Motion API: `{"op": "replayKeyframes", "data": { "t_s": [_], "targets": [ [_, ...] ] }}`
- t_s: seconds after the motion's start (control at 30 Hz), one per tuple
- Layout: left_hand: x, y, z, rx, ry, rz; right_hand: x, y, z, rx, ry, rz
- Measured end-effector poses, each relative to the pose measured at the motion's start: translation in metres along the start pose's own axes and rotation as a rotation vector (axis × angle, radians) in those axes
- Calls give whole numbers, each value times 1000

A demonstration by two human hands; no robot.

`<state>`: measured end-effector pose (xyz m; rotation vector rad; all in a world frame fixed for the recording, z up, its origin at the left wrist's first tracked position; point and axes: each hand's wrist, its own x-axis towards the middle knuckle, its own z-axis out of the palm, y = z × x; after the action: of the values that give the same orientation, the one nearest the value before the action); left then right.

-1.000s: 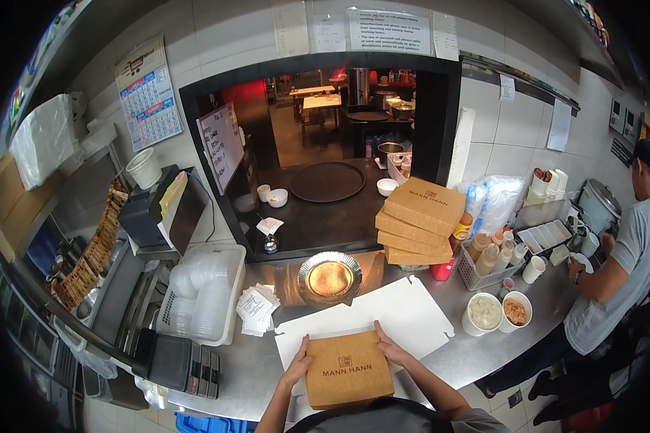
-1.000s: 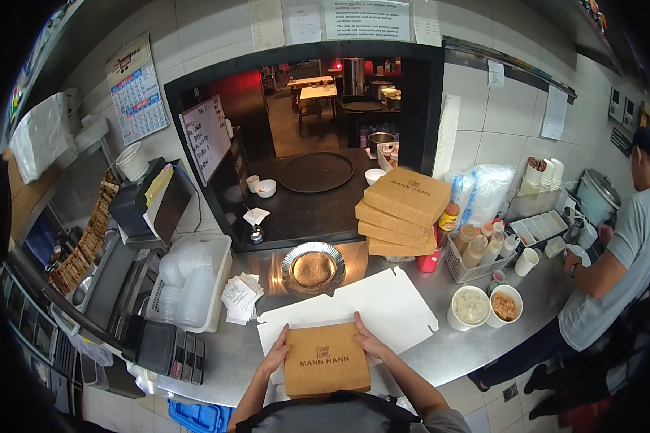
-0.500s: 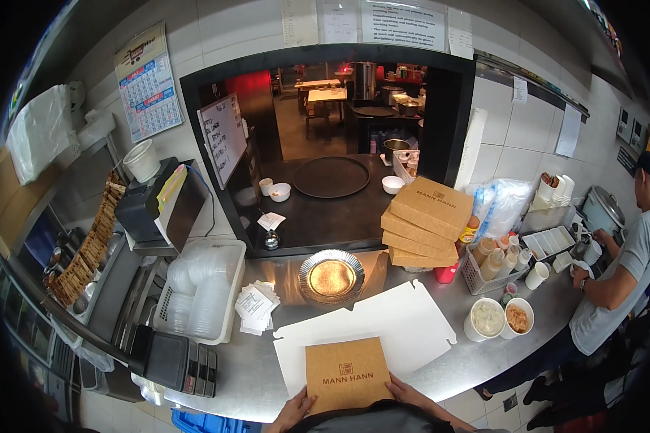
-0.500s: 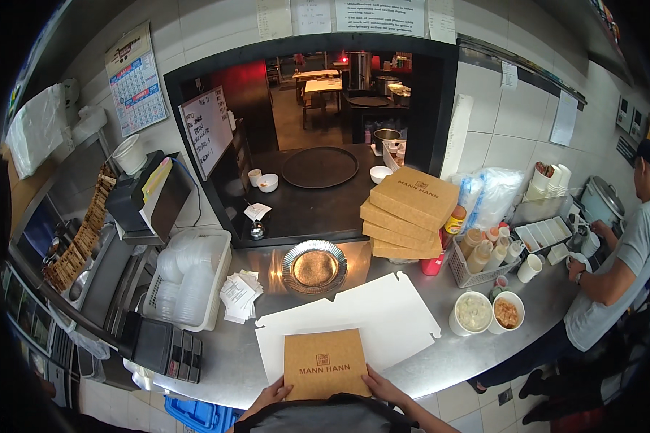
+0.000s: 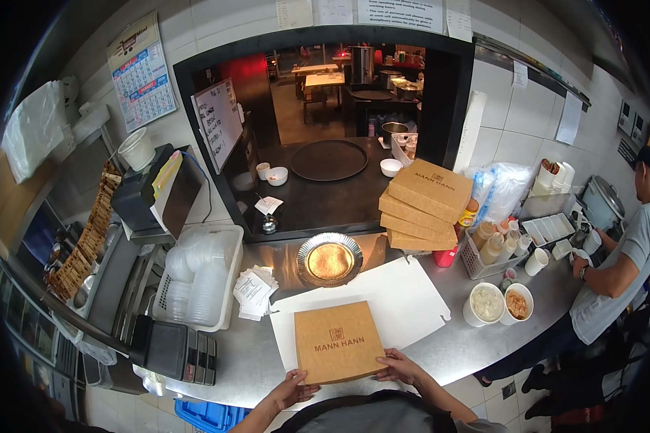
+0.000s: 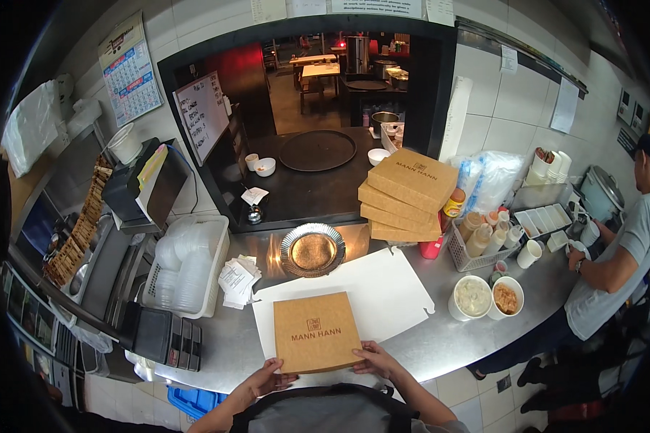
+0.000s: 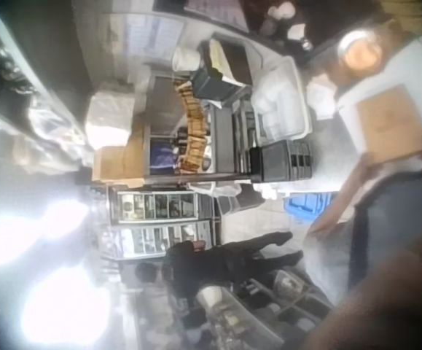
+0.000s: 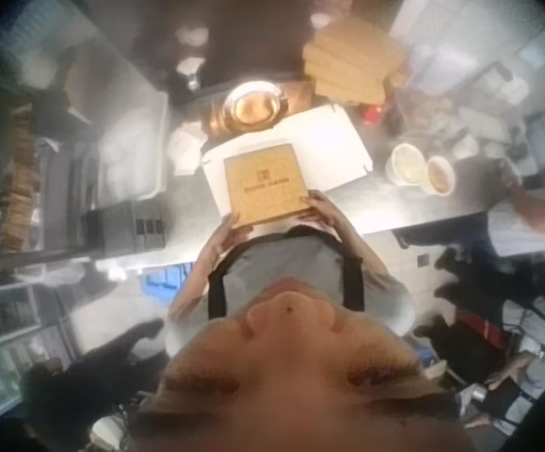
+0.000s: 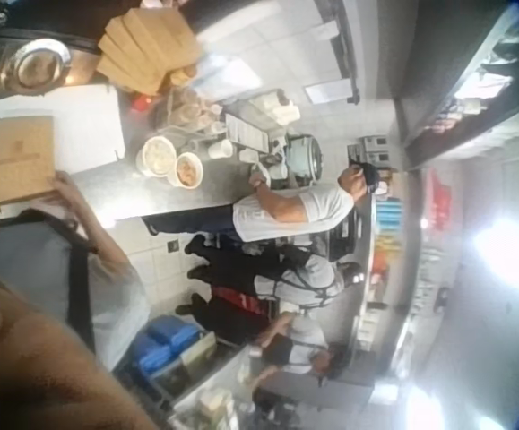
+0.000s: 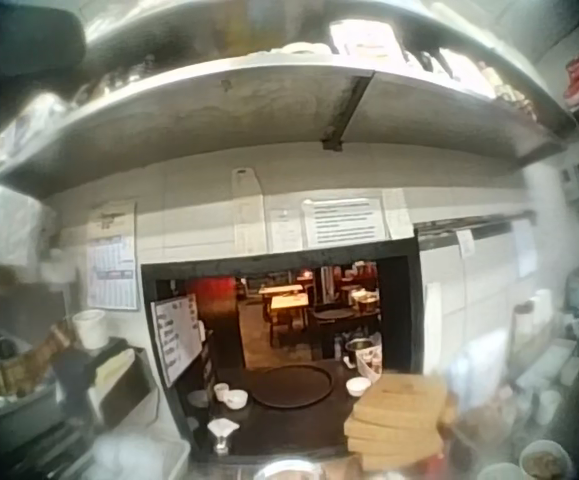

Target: The person folds several flat cardboard sheets into takeout boxes, places a foil tray inside one of the boxes, and سپس organizes the boxes and food containers on a counter.

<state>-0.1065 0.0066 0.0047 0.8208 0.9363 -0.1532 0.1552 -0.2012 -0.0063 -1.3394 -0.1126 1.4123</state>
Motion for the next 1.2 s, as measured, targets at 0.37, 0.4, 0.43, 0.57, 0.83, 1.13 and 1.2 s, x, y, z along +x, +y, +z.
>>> {"op": "replayKeyframes", "data": {
  "t_s": [0.37, 0.4, 0.43, 0.57, 0.83, 1.13, 1.2],
  "targets": [
    [-7, 5, 3, -80, -42, 16, 10, 0, 7, 183, 35, -55],
    [-6, 3, 2, -76, -36, 21, 10, 0, 6, 180, 33, -54],
    [-6, 2, 1, -72, -30, 26, 10, 0, 6, 223, 34, -52],
    [-4, -2, 1, -83, -3, 34, 19, 11, 1, 224, 44, -84],
    [11, -26, -4, -361, -58, 74, 25, 12, 13, 8, 154, -222],
    [4, -30, 11, -421, -35, 149, 21, 4, 14, 45, 170, -185],
    [4, -30, 11, -410, -6, 142, 21, 5, 12, 53, 160, -184]
  ]
}}
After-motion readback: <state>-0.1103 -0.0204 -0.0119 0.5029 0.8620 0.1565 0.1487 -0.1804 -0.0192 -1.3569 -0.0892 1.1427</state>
